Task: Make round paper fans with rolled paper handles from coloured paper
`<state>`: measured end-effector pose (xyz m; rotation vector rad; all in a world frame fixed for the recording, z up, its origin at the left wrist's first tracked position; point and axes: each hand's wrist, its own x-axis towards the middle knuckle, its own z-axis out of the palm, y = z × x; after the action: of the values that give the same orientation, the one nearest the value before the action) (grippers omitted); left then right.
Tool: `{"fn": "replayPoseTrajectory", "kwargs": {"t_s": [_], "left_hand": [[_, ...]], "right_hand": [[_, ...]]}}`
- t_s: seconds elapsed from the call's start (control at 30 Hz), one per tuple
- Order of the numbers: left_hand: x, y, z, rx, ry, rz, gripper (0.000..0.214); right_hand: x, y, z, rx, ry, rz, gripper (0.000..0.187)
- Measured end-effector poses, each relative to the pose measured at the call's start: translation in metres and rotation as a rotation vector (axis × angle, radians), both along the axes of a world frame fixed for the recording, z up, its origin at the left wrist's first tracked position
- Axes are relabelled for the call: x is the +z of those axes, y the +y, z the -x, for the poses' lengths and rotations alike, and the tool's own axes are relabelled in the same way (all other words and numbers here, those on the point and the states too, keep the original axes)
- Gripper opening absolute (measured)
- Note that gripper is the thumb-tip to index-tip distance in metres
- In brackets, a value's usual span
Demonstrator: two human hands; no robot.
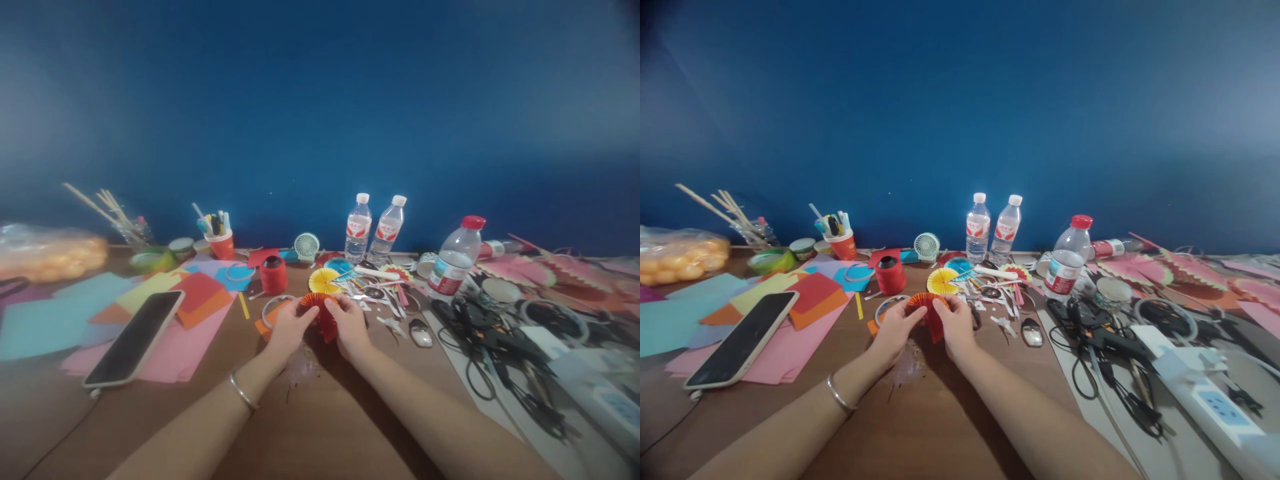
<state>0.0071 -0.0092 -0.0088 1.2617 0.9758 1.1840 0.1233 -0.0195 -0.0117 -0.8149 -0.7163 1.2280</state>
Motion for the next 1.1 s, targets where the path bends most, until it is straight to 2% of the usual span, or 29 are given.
{"fn": "replayPoseTrajectory", "kwargs": {"t_s": [0.63, 0.7, 0.87, 1.1], "left_hand": [[0.016, -0.005, 0.002, 0.002, 0.2, -0.116, 0.021], [0.015, -0.005, 0.001, -0.011, 0.161, -0.079, 0.019], [0.008, -0.005, -0.001, -0.087, -0.091, 0.104, 0.021], [0.009, -0.007, -0.003, -0.097, -0.203, 0.151, 0.025]], "right_hand": [[0.0, -0.002, -0.003, -0.001, -0.08, 0.02, 0.025], [0.0, -0.001, -0.003, -0.003, -0.059, 0.023, 0.025], [0.001, 0.001, -0.004, 0.041, 0.063, 0.042, 0.023], [0.0, 0.002, -0.004, 0.031, 0.107, 0.053, 0.022]]}}
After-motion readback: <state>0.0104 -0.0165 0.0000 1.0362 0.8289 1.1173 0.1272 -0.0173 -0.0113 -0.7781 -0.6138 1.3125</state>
